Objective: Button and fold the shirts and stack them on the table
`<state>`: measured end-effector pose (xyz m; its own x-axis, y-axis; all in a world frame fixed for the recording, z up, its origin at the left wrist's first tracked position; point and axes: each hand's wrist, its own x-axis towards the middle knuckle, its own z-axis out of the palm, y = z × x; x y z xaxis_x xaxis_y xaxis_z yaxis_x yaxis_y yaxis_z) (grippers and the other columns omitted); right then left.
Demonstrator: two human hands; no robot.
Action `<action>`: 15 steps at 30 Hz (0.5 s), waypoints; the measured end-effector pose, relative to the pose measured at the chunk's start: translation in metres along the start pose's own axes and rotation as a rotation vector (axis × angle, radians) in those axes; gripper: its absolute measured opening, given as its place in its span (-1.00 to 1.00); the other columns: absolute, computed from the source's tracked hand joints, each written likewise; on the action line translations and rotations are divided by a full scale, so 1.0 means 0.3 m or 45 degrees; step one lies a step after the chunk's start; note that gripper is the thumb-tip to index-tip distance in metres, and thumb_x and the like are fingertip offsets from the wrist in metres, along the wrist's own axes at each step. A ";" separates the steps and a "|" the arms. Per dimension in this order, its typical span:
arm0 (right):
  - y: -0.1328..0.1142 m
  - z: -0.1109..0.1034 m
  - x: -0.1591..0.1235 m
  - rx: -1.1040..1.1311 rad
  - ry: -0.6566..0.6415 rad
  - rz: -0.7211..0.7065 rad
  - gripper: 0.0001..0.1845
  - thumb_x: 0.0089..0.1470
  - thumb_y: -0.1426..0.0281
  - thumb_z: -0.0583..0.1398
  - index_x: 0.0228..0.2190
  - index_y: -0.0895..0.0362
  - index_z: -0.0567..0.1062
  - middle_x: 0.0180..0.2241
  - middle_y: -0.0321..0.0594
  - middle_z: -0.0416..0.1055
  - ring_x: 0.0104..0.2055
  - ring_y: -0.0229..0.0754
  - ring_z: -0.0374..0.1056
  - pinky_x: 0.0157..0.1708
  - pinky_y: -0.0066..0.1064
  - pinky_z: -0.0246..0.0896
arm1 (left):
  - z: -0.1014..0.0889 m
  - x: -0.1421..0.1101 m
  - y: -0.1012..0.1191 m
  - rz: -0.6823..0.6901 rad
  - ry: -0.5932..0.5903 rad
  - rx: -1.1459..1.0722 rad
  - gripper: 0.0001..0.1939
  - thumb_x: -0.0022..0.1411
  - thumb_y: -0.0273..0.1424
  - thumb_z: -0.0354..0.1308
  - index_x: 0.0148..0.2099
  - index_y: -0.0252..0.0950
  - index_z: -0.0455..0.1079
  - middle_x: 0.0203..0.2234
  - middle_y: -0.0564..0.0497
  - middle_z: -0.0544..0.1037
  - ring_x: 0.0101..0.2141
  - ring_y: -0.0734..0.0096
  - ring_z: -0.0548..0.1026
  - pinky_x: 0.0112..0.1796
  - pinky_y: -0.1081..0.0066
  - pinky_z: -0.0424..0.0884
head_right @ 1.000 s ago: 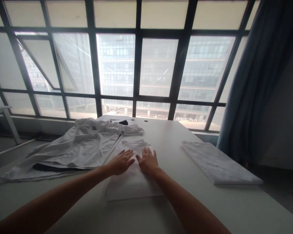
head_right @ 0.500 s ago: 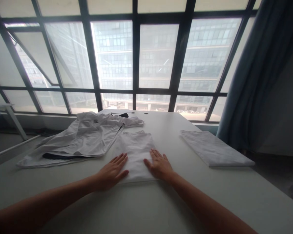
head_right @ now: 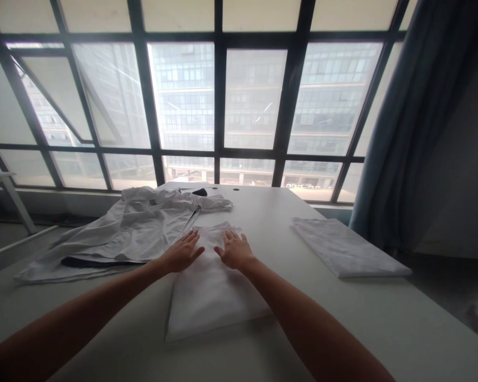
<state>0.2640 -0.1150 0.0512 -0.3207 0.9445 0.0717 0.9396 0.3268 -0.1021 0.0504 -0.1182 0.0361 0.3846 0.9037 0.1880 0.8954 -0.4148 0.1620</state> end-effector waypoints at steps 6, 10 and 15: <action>0.066 0.103 0.151 0.156 -0.002 0.180 -0.23 0.31 0.02 -0.17 0.35 0.25 -0.01 0.41 -0.05 -0.20 0.43 -0.06 -0.27 0.35 -0.13 -0.35 | 0.091 0.030 -0.112 -0.165 -0.124 0.118 -0.26 0.44 -0.05 -0.30 0.41 -0.53 -0.04 0.37 -0.30 -0.07 0.36 0.10 -0.11 0.29 0.12 -0.08; 0.119 0.088 0.133 0.112 0.160 0.383 -0.30 0.31 0.10 -0.07 0.27 0.34 0.19 0.30 0.16 0.10 0.33 0.06 0.05 0.26 -0.17 -0.06 | 0.092 -0.008 -0.077 -0.248 -0.125 0.180 -0.27 0.44 -0.06 -0.31 0.41 -0.52 -0.03 0.37 -0.29 -0.08 0.36 0.08 -0.11 0.29 0.06 -0.12; 0.189 0.025 0.106 0.342 -0.009 0.617 -0.45 0.12 0.10 0.20 -0.07 0.32 0.53 -0.01 0.22 0.46 0.09 0.16 0.36 0.01 -0.23 0.26 | 0.099 -0.068 0.041 -0.269 -0.028 0.219 -0.29 0.43 -0.16 -0.26 0.41 -0.60 -0.07 0.37 -0.34 -0.14 0.37 0.00 -0.19 0.30 -0.03 -0.24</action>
<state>0.3063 -0.0662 0.0401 0.1388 0.9889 -0.0528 0.9166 -0.1485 -0.3713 0.0603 -0.1384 0.0054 0.1887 0.9711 0.1463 0.9805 -0.1947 0.0280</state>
